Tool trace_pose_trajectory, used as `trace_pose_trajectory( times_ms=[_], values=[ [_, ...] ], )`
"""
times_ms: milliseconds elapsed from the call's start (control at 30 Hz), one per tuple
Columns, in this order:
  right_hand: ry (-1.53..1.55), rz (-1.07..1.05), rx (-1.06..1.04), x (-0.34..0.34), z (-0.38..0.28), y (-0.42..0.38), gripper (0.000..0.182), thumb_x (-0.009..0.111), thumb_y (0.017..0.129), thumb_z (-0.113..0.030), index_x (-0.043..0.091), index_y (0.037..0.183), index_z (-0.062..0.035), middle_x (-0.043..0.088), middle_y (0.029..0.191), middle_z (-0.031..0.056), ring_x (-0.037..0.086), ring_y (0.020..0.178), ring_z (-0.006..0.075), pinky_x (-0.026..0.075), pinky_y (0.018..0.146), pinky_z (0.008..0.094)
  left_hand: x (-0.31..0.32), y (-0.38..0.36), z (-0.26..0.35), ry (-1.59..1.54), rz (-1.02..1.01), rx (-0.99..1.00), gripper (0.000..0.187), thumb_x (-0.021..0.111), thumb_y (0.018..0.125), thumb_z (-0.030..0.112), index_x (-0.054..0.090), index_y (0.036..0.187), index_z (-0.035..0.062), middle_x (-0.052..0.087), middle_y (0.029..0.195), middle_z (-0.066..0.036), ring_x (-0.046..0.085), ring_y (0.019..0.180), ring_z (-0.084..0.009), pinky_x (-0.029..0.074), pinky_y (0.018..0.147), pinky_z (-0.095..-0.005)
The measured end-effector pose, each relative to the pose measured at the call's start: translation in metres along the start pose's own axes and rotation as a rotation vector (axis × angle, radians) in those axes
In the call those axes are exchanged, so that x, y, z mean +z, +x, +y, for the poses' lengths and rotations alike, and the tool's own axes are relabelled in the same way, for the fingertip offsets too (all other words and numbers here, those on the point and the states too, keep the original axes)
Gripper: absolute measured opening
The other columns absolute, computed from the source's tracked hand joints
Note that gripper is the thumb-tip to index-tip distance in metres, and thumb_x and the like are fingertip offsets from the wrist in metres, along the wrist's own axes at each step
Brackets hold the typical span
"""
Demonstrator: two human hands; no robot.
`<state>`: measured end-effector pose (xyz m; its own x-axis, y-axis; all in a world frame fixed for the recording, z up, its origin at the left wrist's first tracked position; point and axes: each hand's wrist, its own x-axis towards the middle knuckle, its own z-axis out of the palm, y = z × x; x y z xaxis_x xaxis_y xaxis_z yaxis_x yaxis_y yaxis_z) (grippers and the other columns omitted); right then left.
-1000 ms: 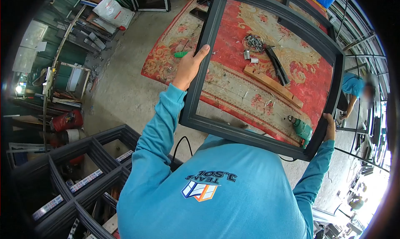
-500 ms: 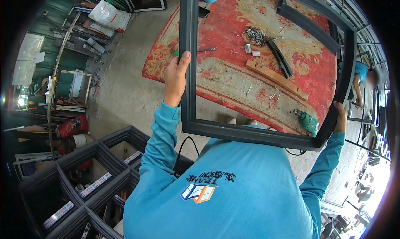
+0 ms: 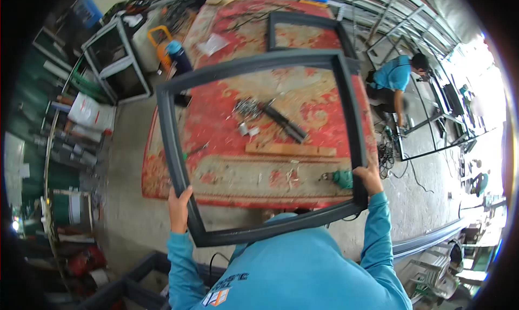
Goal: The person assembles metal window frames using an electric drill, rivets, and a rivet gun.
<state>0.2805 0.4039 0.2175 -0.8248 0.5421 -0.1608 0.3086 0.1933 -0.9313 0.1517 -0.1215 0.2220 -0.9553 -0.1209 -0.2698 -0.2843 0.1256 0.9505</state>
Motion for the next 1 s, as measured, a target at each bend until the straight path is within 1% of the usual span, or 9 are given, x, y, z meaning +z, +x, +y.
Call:
trace_pose_trajectory(
  times_ms=[33,100,233,367,533,700,767,900,1000],
  values=[
    [-0.117,-0.038,-0.123,-0.007,0.012,0.003,0.038,0.065,0.070,-0.010,0.055,0.104,0.0031,0.059,0.078,0.0084,0.058,0.067,0.0160,0.048,0.058,0.0302,0.005,0.005,-0.003,0.053,0.009,0.018,0.042,0.072,0.082,0.023,0.057,0.113,-0.0009,0.059,0.088,-0.007,0.057,0.072,-0.0164,0.046,0.064,-0.0329],
    [-0.024,0.027,0.060,-0.011,0.018,0.009,0.040,0.066,0.069,-0.011,0.054,0.104,0.0041,0.061,0.080,0.0096,0.059,0.070,0.0179,0.049,0.062,0.0317,0.011,0.008,-0.015,0.228,-0.032,0.022,0.046,0.067,0.078,0.014,0.054,0.119,-0.0028,0.058,0.087,-0.008,0.057,0.072,-0.0197,0.047,0.064,-0.0359],
    [-0.033,-0.009,0.125,-0.028,0.047,0.017,0.049,0.066,0.067,-0.012,0.053,0.111,0.0048,0.062,0.088,0.0144,0.062,0.082,0.0241,0.050,0.074,0.0353,0.049,0.012,0.010,0.194,-0.057,-0.054,0.045,0.060,0.072,0.008,0.055,0.115,-0.0008,0.056,0.087,-0.006,0.056,0.074,-0.0190,0.047,0.067,-0.0320],
    [-0.155,0.017,-0.049,-0.040,0.065,0.022,0.069,0.066,0.066,-0.008,0.045,0.132,0.0028,0.059,0.110,0.0218,0.058,0.107,0.0326,0.043,0.094,0.0374,0.080,0.044,0.011,0.233,-0.065,-0.067,0.048,0.056,0.067,0.004,0.054,0.115,-0.0028,0.056,0.087,-0.006,0.056,0.072,-0.0193,0.048,0.065,-0.0325],
    [0.004,0.021,0.013,-0.061,0.090,0.060,0.075,0.066,0.071,-0.005,0.039,0.140,0.0036,0.053,0.129,0.0262,0.052,0.124,0.0326,0.039,0.103,0.0361,0.145,0.080,0.026,0.321,-0.083,-0.067,0.048,0.057,0.066,0.003,0.054,0.114,-0.0032,0.056,0.087,-0.007,0.057,0.072,-0.0194,0.048,0.062,-0.0333],
    [-0.045,0.100,-0.047,-0.107,0.117,0.135,0.067,0.065,0.075,-0.003,0.042,0.137,0.0065,0.053,0.131,0.0228,0.050,0.125,0.0287,0.038,0.104,0.0348,0.233,0.119,0.041,0.297,-0.152,-0.088,0.051,0.063,0.069,0.006,0.053,0.118,-0.0055,0.058,0.086,-0.008,0.057,0.074,-0.0208,0.046,0.066,-0.0392],
    [-0.030,0.088,-0.038,-0.121,0.125,0.182,0.064,0.064,0.077,-0.001,0.042,0.137,0.0071,0.056,0.126,0.0201,0.054,0.119,0.0265,0.040,0.101,0.0341,0.275,0.142,0.060,0.254,-0.142,-0.046,0.048,0.065,0.069,0.007,0.055,0.114,-0.0057,0.058,0.086,-0.009,0.057,0.074,-0.0192,0.047,0.066,-0.0378],
    [0.107,0.068,0.007,-0.127,0.060,0.269,0.056,0.064,0.081,-0.004,0.045,0.134,0.0068,0.061,0.109,0.0112,0.059,0.096,0.0181,0.047,0.087,0.0311,0.336,0.230,0.091,0.297,-0.213,0.045,0.042,0.065,0.068,0.006,0.058,0.108,-0.0048,0.060,0.082,-0.006,0.059,0.071,-0.0165,0.048,0.064,-0.0319],
    [0.071,0.101,-0.116,-0.127,0.050,0.332,0.057,0.066,0.082,-0.012,0.046,0.131,0.0091,0.063,0.103,0.0121,0.059,0.091,0.0170,0.048,0.082,0.0305,0.373,0.292,0.110,0.271,-0.263,0.079,0.035,0.066,0.075,0.011,0.061,0.106,-0.0025,0.063,0.087,-0.005,0.059,0.080,-0.0154,0.047,0.072,-0.0321]
  ],
)
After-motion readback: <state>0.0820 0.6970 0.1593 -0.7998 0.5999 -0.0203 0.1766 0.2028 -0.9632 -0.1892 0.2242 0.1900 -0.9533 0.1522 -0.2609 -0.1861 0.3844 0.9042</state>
